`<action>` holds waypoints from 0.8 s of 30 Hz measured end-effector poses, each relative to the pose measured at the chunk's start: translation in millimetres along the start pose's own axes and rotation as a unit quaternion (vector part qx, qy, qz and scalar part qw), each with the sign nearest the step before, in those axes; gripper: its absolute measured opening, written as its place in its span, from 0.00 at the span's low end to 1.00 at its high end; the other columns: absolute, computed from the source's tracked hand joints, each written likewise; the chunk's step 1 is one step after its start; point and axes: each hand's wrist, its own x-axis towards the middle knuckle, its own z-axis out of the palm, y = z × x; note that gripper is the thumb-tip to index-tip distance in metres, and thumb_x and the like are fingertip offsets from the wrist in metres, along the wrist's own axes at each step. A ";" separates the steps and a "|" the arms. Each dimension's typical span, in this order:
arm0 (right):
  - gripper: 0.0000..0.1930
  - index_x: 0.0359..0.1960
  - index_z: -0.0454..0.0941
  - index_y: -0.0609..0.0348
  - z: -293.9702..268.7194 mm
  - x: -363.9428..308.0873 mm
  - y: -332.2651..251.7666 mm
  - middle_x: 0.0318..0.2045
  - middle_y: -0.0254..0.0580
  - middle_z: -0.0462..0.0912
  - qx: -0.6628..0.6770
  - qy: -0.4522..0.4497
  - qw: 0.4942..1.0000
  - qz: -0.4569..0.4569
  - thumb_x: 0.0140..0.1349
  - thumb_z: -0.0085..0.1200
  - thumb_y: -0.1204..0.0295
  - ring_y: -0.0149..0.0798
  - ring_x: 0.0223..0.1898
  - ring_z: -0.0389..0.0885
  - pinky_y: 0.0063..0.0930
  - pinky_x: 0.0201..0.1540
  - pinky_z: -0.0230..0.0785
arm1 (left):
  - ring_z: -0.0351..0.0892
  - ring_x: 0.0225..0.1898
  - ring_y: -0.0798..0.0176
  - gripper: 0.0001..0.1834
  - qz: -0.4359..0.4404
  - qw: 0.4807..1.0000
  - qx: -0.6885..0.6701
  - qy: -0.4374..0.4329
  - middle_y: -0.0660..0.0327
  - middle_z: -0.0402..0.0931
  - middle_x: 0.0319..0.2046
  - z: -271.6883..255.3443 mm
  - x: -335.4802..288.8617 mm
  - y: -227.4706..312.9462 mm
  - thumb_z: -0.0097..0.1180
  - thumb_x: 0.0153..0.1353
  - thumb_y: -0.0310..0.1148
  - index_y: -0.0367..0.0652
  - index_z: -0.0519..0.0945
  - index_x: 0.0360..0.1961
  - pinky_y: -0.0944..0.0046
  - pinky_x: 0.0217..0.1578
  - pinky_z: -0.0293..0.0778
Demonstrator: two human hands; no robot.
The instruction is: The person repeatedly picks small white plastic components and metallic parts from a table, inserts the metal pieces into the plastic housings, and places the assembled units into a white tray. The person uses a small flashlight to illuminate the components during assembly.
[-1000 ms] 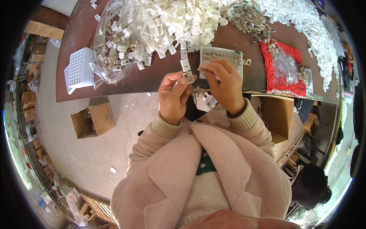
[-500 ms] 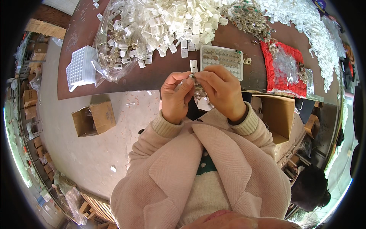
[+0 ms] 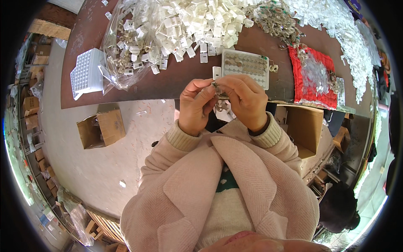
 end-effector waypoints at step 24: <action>0.08 0.36 0.85 0.61 -0.1 6.5 -3.2 0.32 0.41 0.86 0.048 -0.004 0.989 0.137 0.54 0.64 0.84 0.37 0.33 0.85 0.26 0.35 0.76 | 0.72 0.23 0.75 0.06 0.019 0.999 0.002 0.037 0.58 0.83 0.34 2.1 1.6 3.7 0.59 0.66 0.24 0.41 0.80 0.44 0.79 0.16 0.61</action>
